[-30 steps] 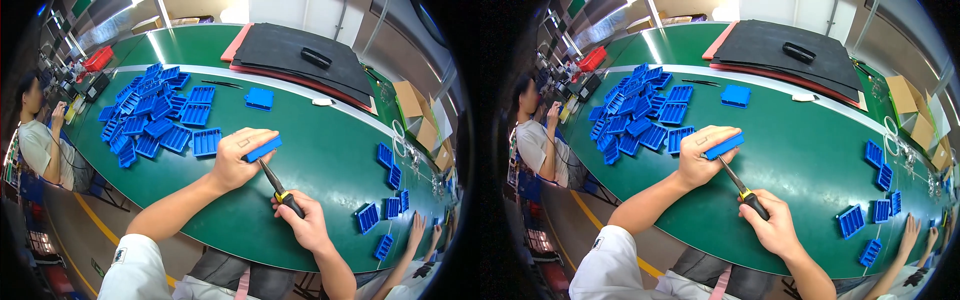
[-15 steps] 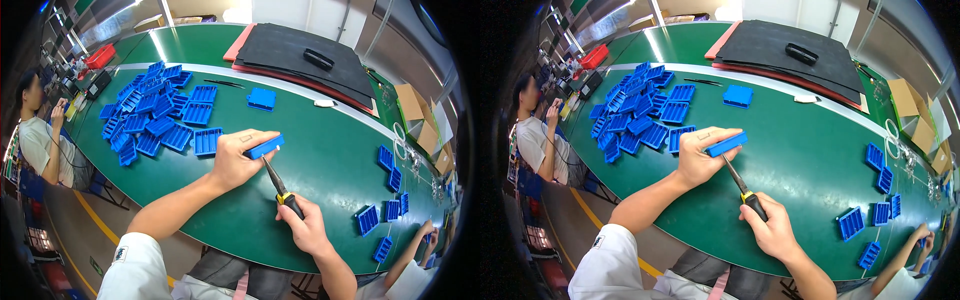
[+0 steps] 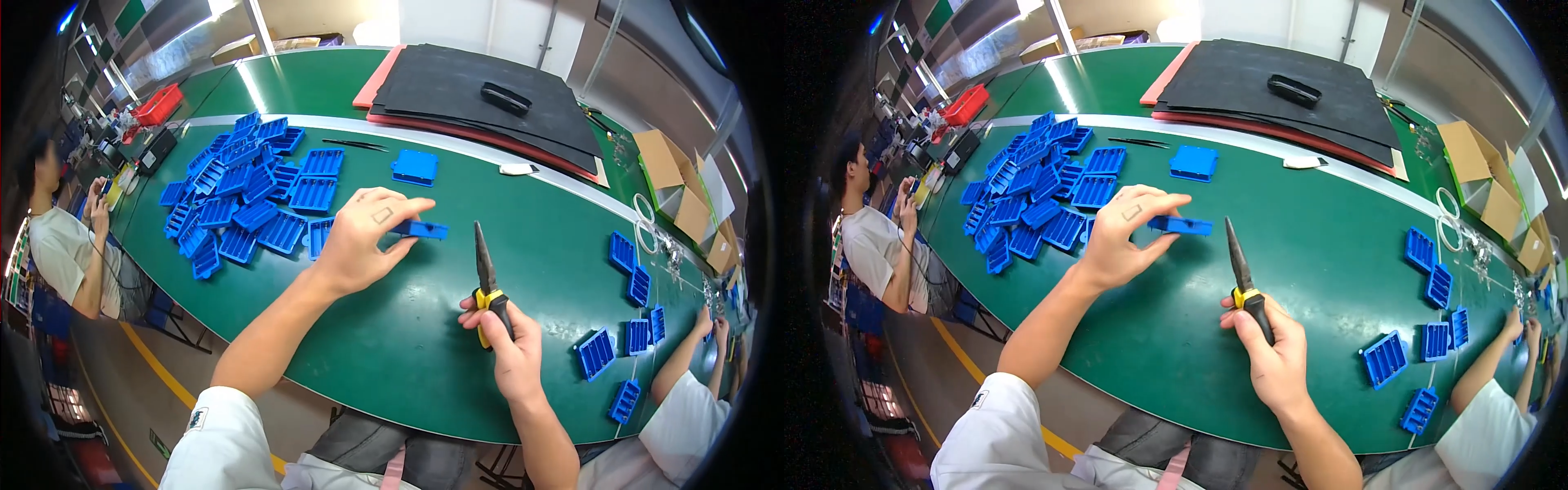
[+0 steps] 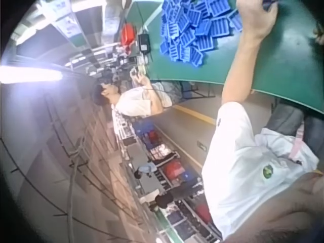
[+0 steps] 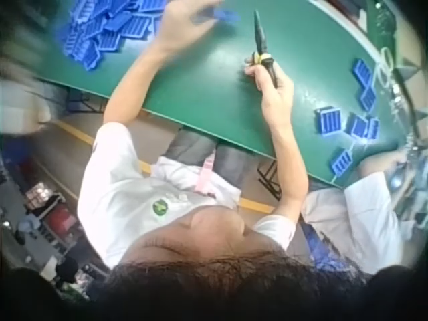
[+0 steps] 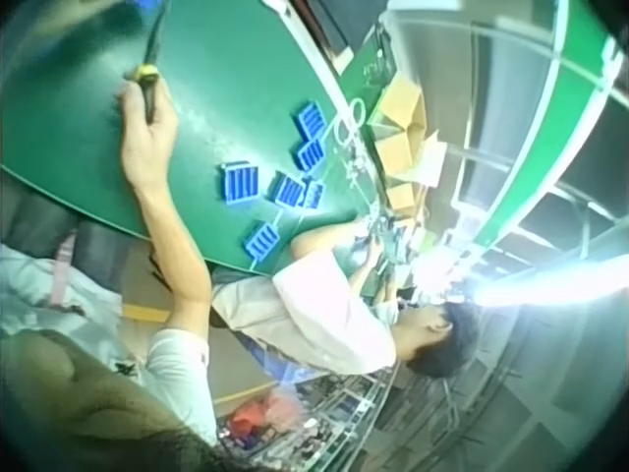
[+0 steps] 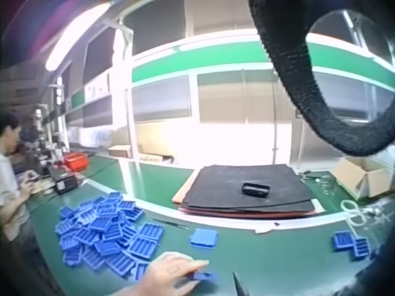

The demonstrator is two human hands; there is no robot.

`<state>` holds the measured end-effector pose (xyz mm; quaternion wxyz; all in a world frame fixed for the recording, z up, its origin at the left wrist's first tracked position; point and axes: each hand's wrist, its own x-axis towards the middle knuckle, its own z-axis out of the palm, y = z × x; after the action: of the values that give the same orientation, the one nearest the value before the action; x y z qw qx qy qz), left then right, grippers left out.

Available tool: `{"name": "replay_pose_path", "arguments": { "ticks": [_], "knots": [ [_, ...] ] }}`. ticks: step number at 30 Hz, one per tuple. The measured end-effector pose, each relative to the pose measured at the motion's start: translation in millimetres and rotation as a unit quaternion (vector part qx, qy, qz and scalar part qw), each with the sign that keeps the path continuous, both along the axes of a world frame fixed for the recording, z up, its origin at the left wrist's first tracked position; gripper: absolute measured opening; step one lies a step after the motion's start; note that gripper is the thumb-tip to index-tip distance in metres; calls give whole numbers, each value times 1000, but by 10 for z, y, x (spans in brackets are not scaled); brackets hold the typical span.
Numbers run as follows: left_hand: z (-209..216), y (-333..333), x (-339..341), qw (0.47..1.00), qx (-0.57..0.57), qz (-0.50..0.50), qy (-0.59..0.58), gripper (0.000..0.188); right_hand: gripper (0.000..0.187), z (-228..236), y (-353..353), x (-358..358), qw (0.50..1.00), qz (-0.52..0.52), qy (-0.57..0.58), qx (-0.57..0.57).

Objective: Assembling and inspecting small blue plastic housings using pliers at an assembly line workbench.

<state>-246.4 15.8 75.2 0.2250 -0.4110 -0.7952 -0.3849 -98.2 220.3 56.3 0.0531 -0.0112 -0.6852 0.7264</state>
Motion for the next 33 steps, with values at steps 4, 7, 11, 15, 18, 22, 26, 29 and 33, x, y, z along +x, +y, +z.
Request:
{"name": "replay_pose_path", "arguments": {
  "ticks": [4,7,11,15,18,22,26,29,33],
  "knots": [
    [48,3,45,998,-37,-23,50,56,19,10,2,-27,999,-20,-34,-29],
    [56,-2,54,999,-30,6,28,50,18,-10,-18,-21,1000,-24,-14,8],
    [36,-7,40,998,60,-18,21,31,13,22,-72,-2,998,-29,17,51],
    [-14,-46,1,993,88,-54,-54,29,14,-11,-56,-5,998,0,41,54],
    [-22,40,77,972,181,-53,-142,26,14,-12,-68,3,998,13,36,46],
    [52,-11,89,986,97,-59,-120,45,14,-9,-74,-1,998,30,31,39],
    [56,31,117,987,98,-71,-105,46,15,15,-93,6,998,47,24,36],
    [66,107,168,981,128,-71,-124,44,15,-11,-88,6,998,48,19,30],
    [16,121,166,983,119,-100,-96,42,15,1,-97,9,999,45,10,27]
  ]
}}
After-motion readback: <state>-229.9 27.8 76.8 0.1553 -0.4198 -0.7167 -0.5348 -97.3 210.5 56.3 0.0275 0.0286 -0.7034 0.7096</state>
